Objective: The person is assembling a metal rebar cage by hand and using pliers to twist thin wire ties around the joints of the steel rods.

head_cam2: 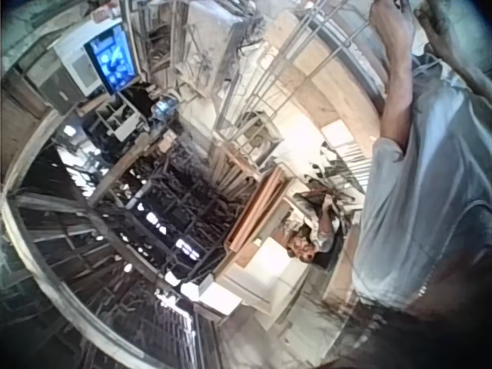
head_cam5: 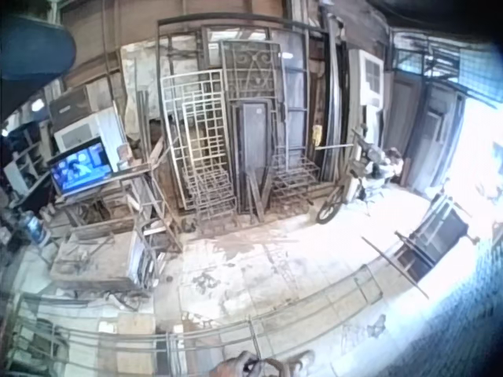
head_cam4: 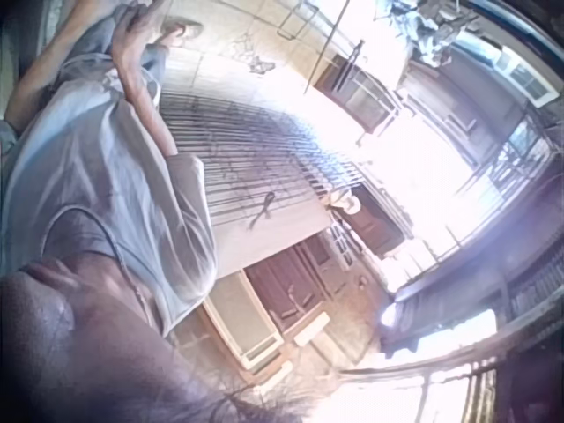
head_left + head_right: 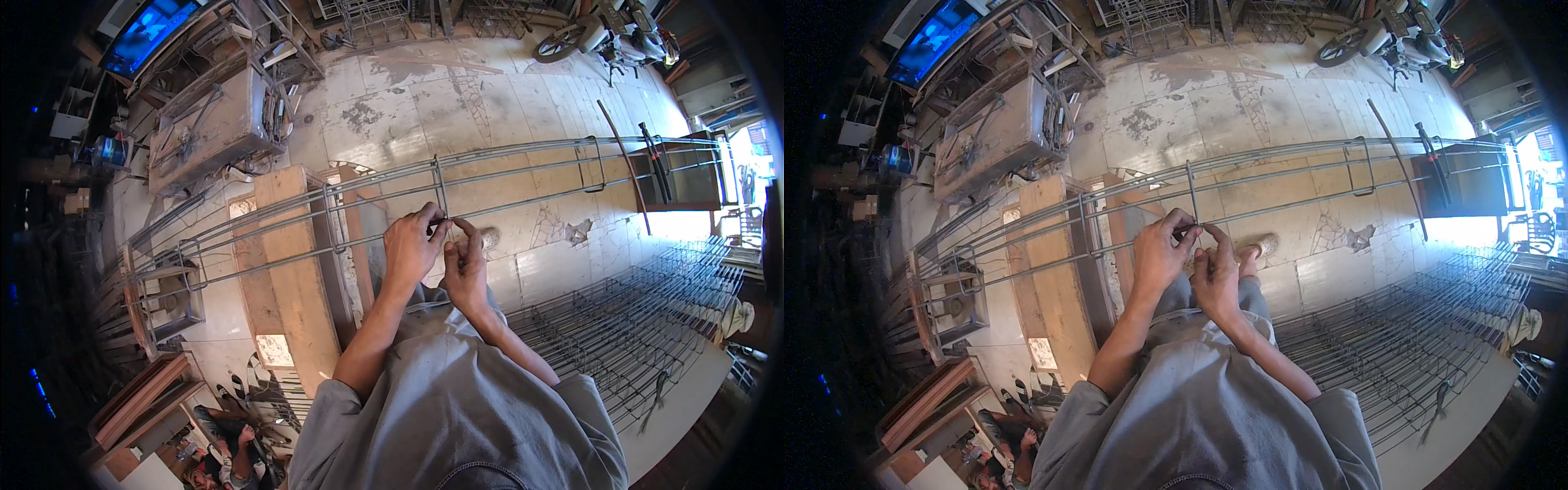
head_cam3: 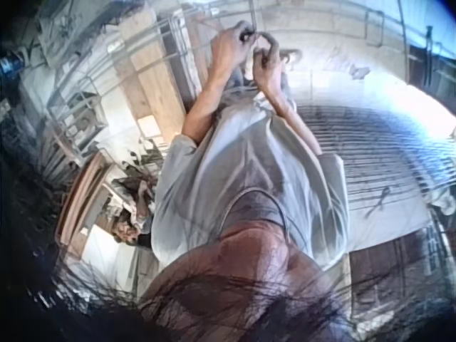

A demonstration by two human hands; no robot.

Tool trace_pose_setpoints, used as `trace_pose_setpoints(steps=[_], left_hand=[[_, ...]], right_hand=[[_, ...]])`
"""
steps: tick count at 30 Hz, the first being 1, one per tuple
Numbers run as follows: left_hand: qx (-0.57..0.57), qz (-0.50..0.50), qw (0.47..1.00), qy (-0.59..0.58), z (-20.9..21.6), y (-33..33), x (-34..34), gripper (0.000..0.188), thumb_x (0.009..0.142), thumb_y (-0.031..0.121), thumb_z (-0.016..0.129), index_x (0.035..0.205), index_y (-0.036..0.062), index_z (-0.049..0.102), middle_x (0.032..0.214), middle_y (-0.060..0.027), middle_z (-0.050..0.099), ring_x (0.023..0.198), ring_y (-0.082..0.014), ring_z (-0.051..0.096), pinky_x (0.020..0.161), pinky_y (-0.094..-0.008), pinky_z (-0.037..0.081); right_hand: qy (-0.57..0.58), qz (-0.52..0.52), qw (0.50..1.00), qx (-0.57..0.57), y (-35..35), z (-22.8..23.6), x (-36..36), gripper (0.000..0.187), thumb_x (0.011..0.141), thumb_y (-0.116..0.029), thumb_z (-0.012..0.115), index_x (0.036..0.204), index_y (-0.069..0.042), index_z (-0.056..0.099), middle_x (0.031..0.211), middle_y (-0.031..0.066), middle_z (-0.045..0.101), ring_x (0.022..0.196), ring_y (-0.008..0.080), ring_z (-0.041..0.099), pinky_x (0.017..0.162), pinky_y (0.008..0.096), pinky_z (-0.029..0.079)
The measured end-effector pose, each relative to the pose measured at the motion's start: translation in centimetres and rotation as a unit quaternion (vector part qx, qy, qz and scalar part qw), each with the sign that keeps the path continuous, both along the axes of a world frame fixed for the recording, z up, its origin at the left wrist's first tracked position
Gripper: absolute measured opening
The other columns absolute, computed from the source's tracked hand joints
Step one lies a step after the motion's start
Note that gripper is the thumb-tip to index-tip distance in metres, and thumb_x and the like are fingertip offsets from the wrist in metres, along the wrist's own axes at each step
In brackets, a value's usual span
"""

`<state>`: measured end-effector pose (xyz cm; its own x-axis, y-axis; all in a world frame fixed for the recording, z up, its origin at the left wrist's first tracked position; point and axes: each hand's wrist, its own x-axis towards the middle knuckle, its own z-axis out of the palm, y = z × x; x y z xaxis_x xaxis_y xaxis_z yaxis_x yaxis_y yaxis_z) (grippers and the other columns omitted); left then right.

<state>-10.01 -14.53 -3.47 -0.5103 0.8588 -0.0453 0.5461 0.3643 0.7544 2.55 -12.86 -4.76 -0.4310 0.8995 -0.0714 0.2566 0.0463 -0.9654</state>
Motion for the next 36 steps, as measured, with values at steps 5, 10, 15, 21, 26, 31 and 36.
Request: trace_pose_setpoints(steps=[5,10,15,21,26,31,36], left_hand=[[0.066,-0.026,0.996,0.049,-0.3,-0.2,-0.1,0.016,0.083,0.022,0.074,0.090,0.0097,0.067,0.080,-0.0091,0.070,0.071,-0.0281,0.068,0.063,-0.0385,0.052],[0.145,-0.054,0.985,0.078,-1.8,-0.4,-0.7,0.009,0.082,0.016,0.074,0.087,0.0109,0.068,0.084,-0.0047,0.068,0.070,-0.0260,0.068,0.061,-0.0380,0.053],[0.161,-0.119,0.976,0.084,-2.4,-1.1,-1.8,0.012,0.080,0.010,0.074,0.090,0.0112,0.067,0.096,-0.0024,0.061,0.069,-0.0213,0.068,0.058,-0.0364,0.054],[0.122,-0.151,0.977,0.091,-1.9,-1.0,-1.9,0.026,0.077,0.005,0.070,0.100,0.0154,0.067,0.106,-0.0007,0.060,0.076,-0.0256,0.067,0.065,-0.0392,0.056],[0.125,-0.169,0.971,0.113,-1.7,-1.3,-2.2,0.031,0.077,0.004,0.065,0.106,0.0148,0.066,0.120,0.0008,0.063,0.083,-0.0254,0.069,0.066,-0.0377,0.058],[0.105,-0.227,0.961,0.114,-1.4,-1.0,-2.7,0.040,0.076,0.002,0.060,0.114,0.0124,0.064,0.127,-0.0003,0.064,0.088,-0.0268,0.069,0.068,-0.0386,0.058],[0.094,-0.244,0.959,0.113,-2.2,-1.0,-3.0,0.041,0.076,0.002,0.060,0.116,0.0123,0.064,0.123,-0.0025,0.065,0.088,-0.0291,0.068,0.069,-0.0415,0.057]], right_hand=[[-0.014,0.007,1.000,-0.021,0.2,0.3,0.0,0.035,0.097,-0.003,0.049,0.132,-0.006,0.048,0.059,0.0033,0.048,0.052,0.0106,0.044,0.053,0.0281,0.037],[-0.067,0.044,0.997,0.025,1.4,-1.5,1.3,0.031,0.098,-0.003,0.048,0.128,-0.006,0.054,0.062,-0.0039,0.043,0.058,0.0032,0.039,0.054,0.0222,0.032],[-0.054,0.062,0.996,-0.039,1.8,-0.3,1.2,0.033,0.098,-0.003,0.047,0.130,-0.006,0.055,0.064,-0.0043,0.047,0.059,0.0023,0.041,0.054,0.0217,0.034],[-0.032,0.030,0.999,0.017,1.6,0.0,0.8,0.034,0.092,0.000,0.049,0.125,-0.002,0.059,0.058,0.0076,0.051,0.050,0.0140,0.042,0.052,0.0321,0.037],[-0.062,0.066,0.995,-0.050,2.1,1.0,1.4,0.032,0.096,-0.004,0.048,0.128,-0.001,0.057,0.071,0.0023,0.058,0.063,0.0060,0.048,0.059,0.0238,0.041],[-0.021,0.052,0.998,-0.033,2.3,-0.5,1.6,0.030,0.094,-0.004,0.051,0.123,0.000,0.059,0.061,0.0044,0.052,0.056,0.0098,0.044,0.054,0.0292,0.037],[-0.049,0.047,0.996,-0.053,2.0,0.5,1.7,0.027,0.096,-0.009,0.054,0.120,0.001,0.061,0.075,0.0077,0.060,0.065,0.0109,0.052,0.060,0.0284,0.043]])
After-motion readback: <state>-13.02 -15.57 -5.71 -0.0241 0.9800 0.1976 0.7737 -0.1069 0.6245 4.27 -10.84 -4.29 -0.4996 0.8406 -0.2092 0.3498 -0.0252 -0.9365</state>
